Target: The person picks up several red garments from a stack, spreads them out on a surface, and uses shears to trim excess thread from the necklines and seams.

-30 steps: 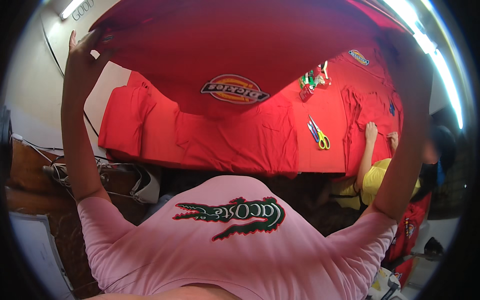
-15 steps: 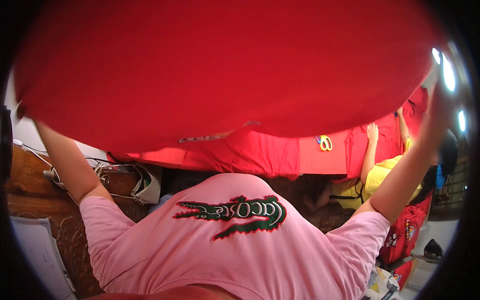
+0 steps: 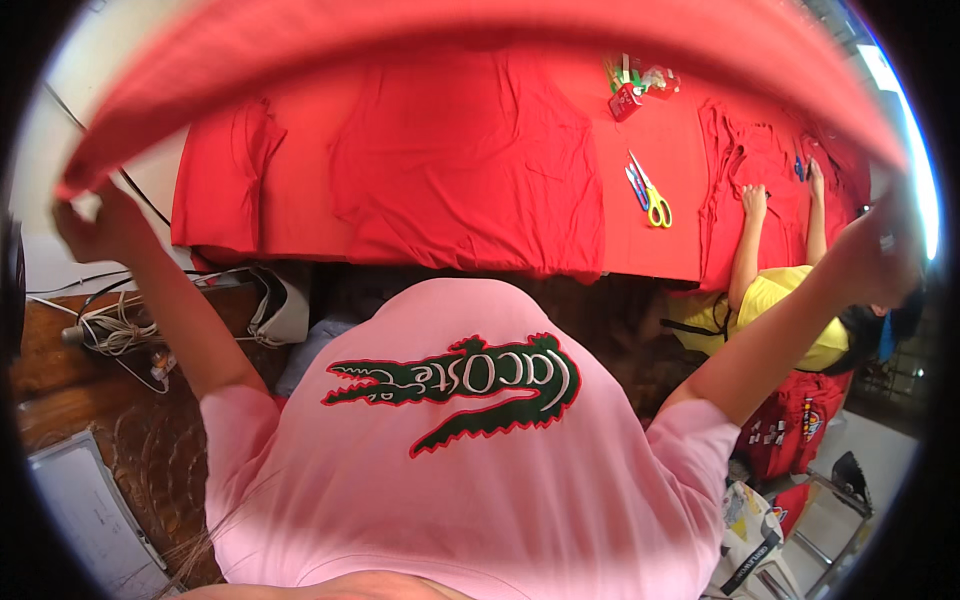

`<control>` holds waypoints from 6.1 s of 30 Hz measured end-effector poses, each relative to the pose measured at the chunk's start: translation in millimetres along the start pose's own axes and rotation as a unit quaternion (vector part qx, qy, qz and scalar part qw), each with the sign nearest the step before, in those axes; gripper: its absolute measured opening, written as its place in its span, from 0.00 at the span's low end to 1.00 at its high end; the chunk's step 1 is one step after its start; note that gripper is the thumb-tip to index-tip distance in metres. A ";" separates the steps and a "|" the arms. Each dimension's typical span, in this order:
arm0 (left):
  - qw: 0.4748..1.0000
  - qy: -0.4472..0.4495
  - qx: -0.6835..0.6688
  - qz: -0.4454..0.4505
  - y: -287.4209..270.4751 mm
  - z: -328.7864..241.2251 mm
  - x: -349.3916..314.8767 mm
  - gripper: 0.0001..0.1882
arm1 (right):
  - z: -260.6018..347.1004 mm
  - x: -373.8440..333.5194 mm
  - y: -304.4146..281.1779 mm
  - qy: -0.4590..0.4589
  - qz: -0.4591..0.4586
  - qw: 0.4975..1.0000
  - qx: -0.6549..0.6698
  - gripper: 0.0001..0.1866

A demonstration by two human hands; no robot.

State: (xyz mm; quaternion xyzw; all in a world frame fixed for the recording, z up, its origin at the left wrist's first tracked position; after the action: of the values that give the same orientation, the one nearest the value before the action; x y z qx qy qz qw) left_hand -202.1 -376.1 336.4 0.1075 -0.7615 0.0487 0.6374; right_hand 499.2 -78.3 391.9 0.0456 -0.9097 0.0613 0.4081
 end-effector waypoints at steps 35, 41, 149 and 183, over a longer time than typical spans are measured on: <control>0.731 -0.579 0.018 0.361 -71.2 45.4 -470.4 0.07 | 307.1 -330.9 -26.8 0.474 0.295 0.651 0.514 0.05; 0.755 -0.590 -0.080 0.275 -111.9 24.5 -447.0 0.08 | 315.1 -386.6 -56.4 0.576 0.293 0.557 0.522 0.07; 0.618 -0.178 -0.015 0.765 168.9 -4.4 -443.7 0.22 | 420.5 -240.7 174.6 0.057 0.620 0.577 0.529 0.24; 0.716 -0.317 -0.193 0.592 259.9 -52.8 -392.1 0.26 | 397.1 -99.3 158.8 0.087 0.221 0.747 0.621 0.26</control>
State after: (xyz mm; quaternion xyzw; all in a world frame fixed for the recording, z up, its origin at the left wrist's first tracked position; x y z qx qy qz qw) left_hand -145.6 -72.4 -22.3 -0.4812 -0.8201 0.2308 0.2064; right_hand 251.3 22.8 44.0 0.0811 -0.6162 0.7048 0.3421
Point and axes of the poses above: each hand's wrist, its own x-axis towards the middle knuckle, its own y-axis out of the palm, z = x × y, the point moved 10 cm from there along x, towards the middle knuckle, and after that the axes turned 14 degrees about -y, right-handed, at the moved point
